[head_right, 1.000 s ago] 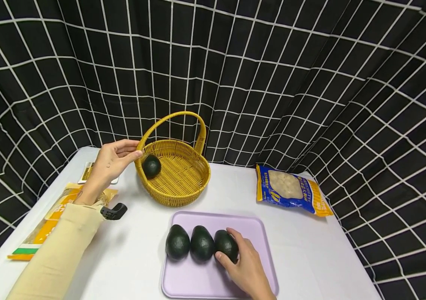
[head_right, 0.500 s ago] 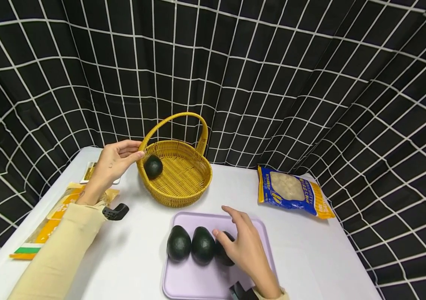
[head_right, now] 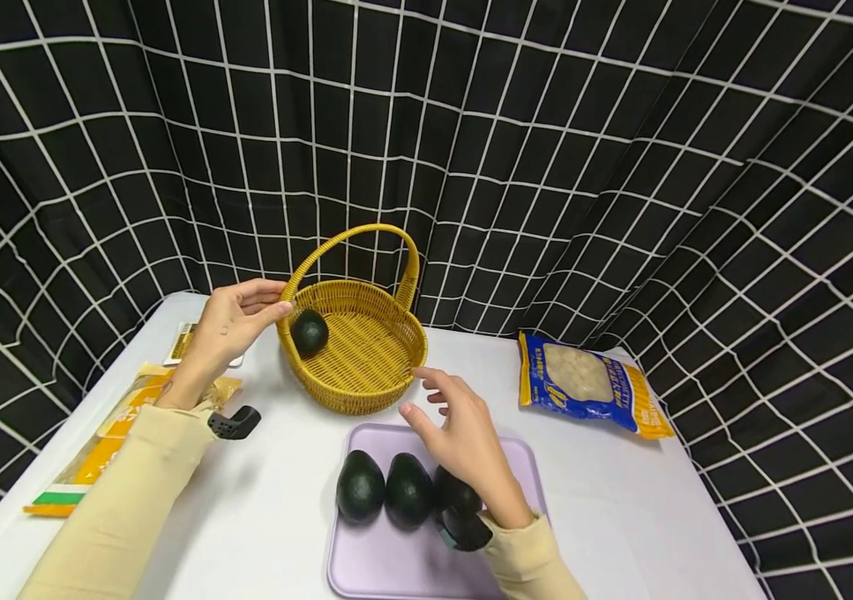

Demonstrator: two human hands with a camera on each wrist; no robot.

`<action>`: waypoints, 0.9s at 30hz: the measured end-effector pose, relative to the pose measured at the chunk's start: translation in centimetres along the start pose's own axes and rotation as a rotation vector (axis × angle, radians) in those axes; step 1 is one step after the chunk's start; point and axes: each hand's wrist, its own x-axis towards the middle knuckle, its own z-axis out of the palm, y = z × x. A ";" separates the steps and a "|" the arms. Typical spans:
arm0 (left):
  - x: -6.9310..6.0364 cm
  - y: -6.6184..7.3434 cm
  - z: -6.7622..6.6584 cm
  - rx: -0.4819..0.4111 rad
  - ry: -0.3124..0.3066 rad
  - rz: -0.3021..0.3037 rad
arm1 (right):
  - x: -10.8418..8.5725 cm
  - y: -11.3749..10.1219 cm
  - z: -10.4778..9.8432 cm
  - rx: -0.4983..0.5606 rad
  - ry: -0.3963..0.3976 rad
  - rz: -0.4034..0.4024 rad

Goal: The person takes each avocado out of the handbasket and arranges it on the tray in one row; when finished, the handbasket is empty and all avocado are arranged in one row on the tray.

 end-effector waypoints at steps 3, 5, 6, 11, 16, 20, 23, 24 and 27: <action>0.0 0.0 0.0 -0.001 0.002 0.000 | 1.3 -0.3 0.1 0.025 -0.017 -0.009; 0.0 0.0 0.0 -0.005 0.001 -0.001 | 2.1 -0.6 0.2 0.034 -0.026 -0.016; 0.0 -0.1 0.0 -0.004 0.001 -0.003 | 2.5 -0.7 0.2 0.034 -0.031 -0.021; 0.0 0.0 0.0 -0.012 -0.003 -0.022 | 4.5 -1.4 0.6 0.037 -0.064 -0.022; 0.0 0.0 0.0 -0.014 -0.005 -0.026 | 6.2 -1.9 1.2 0.022 -0.097 -0.003; 0.0 0.0 0.0 -0.008 -0.001 -0.020 | 7.4 -2.1 1.9 0.013 -0.131 -0.006; 0.0 0.0 0.0 -0.011 0.000 -0.010 | 8.4 -2.3 2.3 0.013 -0.160 -0.002; -0.1 0.0 0.0 -0.014 0.000 -0.007 | 8.7 -2.3 2.5 0.012 -0.168 0.000; -0.1 0.0 0.0 -0.020 0.000 0.007 | 9.5 -2.6 3.0 -0.004 -0.189 0.005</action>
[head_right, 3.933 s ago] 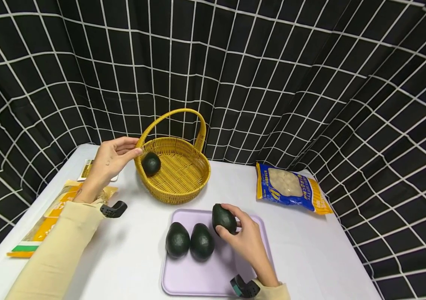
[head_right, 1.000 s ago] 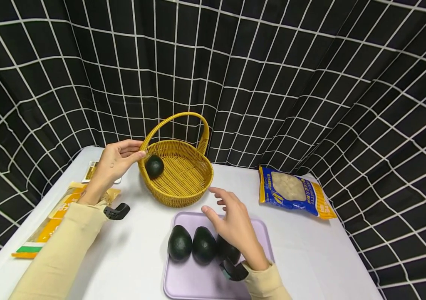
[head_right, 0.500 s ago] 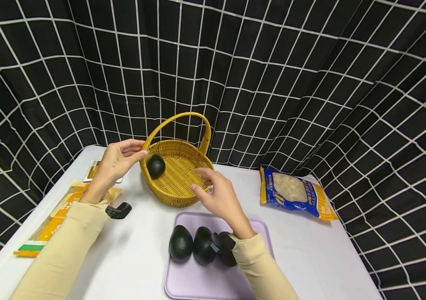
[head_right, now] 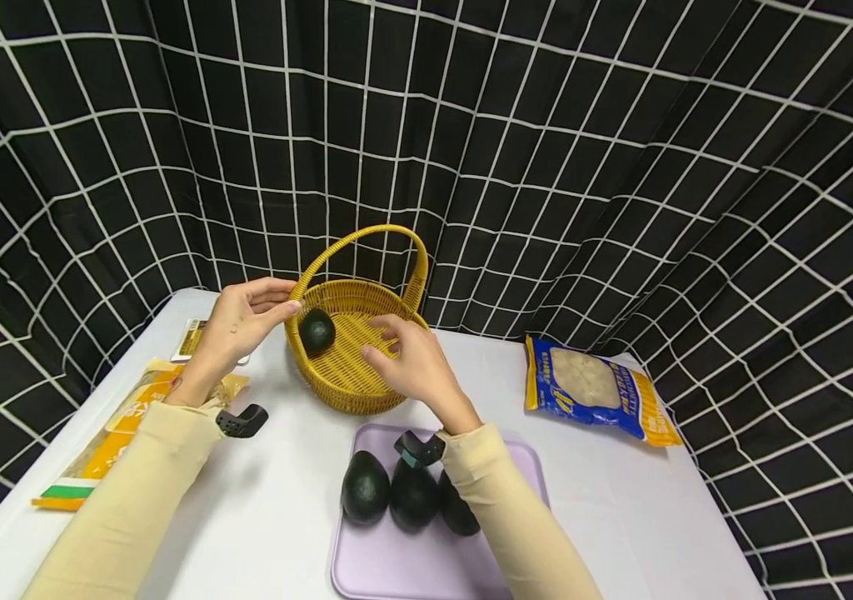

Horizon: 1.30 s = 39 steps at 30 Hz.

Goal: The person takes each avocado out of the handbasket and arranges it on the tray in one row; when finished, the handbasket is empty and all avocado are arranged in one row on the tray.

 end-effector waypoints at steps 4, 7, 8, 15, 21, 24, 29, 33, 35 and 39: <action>0.1 -0.1 -0.1 -0.005 0.003 0.009 | 1.2 -0.3 0.5 -0.013 -0.030 0.009; 0.2 -0.2 -0.1 -0.006 0.004 0.011 | 2.1 -0.5 1.0 -0.022 -0.049 0.013; 0.2 -0.2 -0.1 -0.007 0.004 0.011 | 2.4 -0.5 1.1 -0.026 -0.055 0.014; 0.1 -0.2 -0.3 -0.011 -0.005 0.000 | 4.6 -1.0 2.3 -0.045 -0.089 0.011; 0.3 -0.3 -0.3 -0.019 -0.007 -0.004 | 6.4 -1.0 3.2 -0.026 -0.137 0.024; 0.3 -0.4 -0.2 -0.018 -0.009 -0.006 | 7.2 -0.9 3.7 -0.028 -0.153 0.041; 0.3 -0.3 -0.1 -0.016 -0.011 -0.003 | 8.7 -0.5 4.5 -0.029 -0.156 0.063; 0.3 -0.2 -0.1 -0.021 -0.007 0.002 | 9.7 -0.1 5.1 -0.040 -0.187 0.071; 0.3 -0.1 -0.1 -0.025 -0.009 0.009 | 10.2 0.0 5.4 -0.053 -0.202 0.070; 0.3 -0.1 -0.1 -0.032 -0.008 0.025 | 11.1 0.3 5.9 -0.053 -0.216 0.073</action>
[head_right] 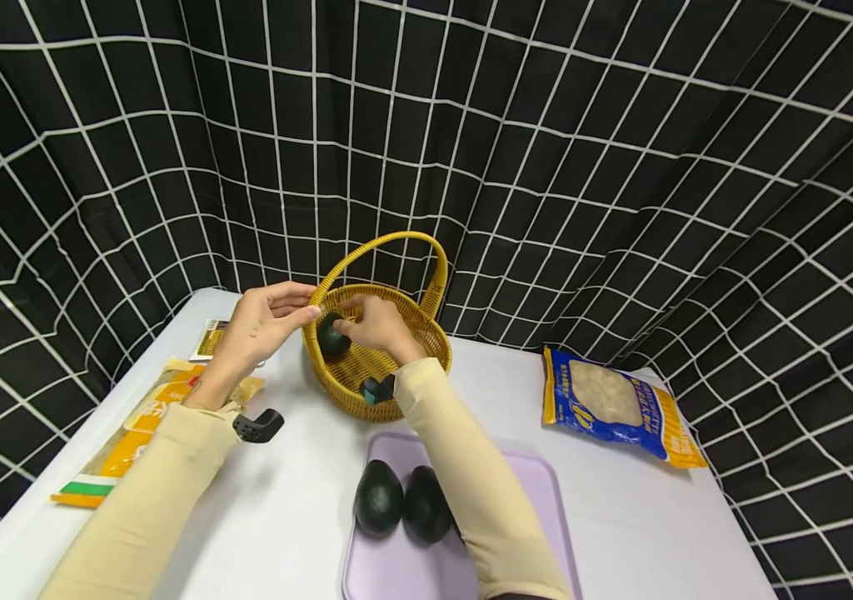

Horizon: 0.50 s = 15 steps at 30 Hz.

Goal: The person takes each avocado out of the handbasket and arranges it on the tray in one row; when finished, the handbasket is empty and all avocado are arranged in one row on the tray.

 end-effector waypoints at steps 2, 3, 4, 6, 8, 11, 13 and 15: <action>0.0 -0.1 0.0 -0.004 0.001 0.006 | 0.5 0.1 0.1 0.001 -0.005 0.002; 0.0 -0.1 0.1 -0.007 0.001 0.009 | 0.7 0.2 0.2 -0.004 -0.008 0.004; 0.0 -0.1 0.1 -0.009 0.002 0.011 | 1.0 0.3 0.2 -0.009 -0.011 0.006; 0.1 -0.1 0.2 -0.013 -0.002 0.014 | 1.4 0.6 0.3 -0.027 -0.016 0.012; 0.1 -0.1 0.2 -0.012 -0.004 0.015 | 1.9 0.8 0.4 -0.040 -0.021 0.023; 0.1 -0.2 0.1 -0.011 -0.002 0.015 | 2.7 1.0 0.6 -0.052 -0.039 0.024; 0.1 -0.1 0.1 -0.011 0.001 0.016 | 3.2 1.0 0.7 -0.064 -0.050 0.019; 0.1 -0.1 0.1 -0.016 0.000 0.017 | 3.6 0.9 0.9 -0.068 -0.057 0.016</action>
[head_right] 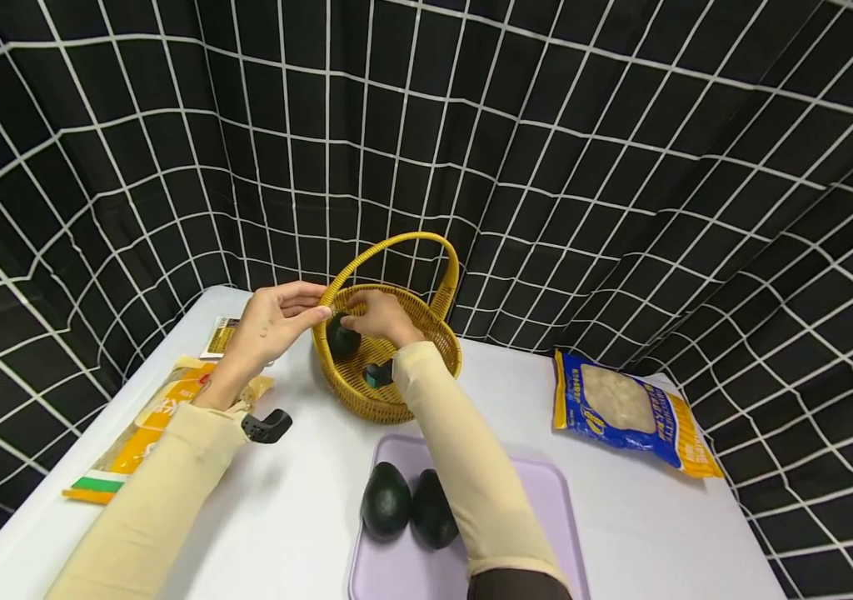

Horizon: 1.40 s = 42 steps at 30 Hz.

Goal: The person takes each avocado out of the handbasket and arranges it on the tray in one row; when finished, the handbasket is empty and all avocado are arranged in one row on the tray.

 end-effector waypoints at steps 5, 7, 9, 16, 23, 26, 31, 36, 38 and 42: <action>0.1 0.3 0.3 -0.011 -0.007 -0.008 | 0.5 0.0 0.5 0.010 -0.037 0.032; 0.1 0.3 0.3 -0.012 -0.005 -0.009 | 0.6 0.1 1.0 0.019 -0.065 0.047; 0.1 0.2 0.4 -0.008 -0.002 -0.005 | 0.7 0.2 1.4 0.029 -0.086 0.063; 0.2 0.2 0.3 0.004 0.005 0.007 | 1.1 0.1 1.9 0.024 -0.111 0.062; 0.2 0.3 0.2 0.008 0.007 -0.011 | 1.4 -0.2 1.5 0.112 -0.197 0.115; 0.2 0.2 0.3 0.006 0.011 -0.014 | 1.7 -0.1 1.6 0.174 -0.228 0.131; 0.2 0.0 0.2 0.002 0.014 -0.012 | 1.9 -0.1 2.0 0.202 -0.229 0.141; 0.1 -0.1 0.1 0.005 0.017 -0.016 | 2.1 -0.1 2.4 0.211 -0.216 0.133; 0.1 -0.1 0.2 0.006 0.016 -0.018 | 2.0 0.0 2.4 0.226 -0.217 0.137; 0.1 0.0 0.2 0.007 0.016 -0.025 | 1.9 0.1 2.3 0.287 -0.246 0.169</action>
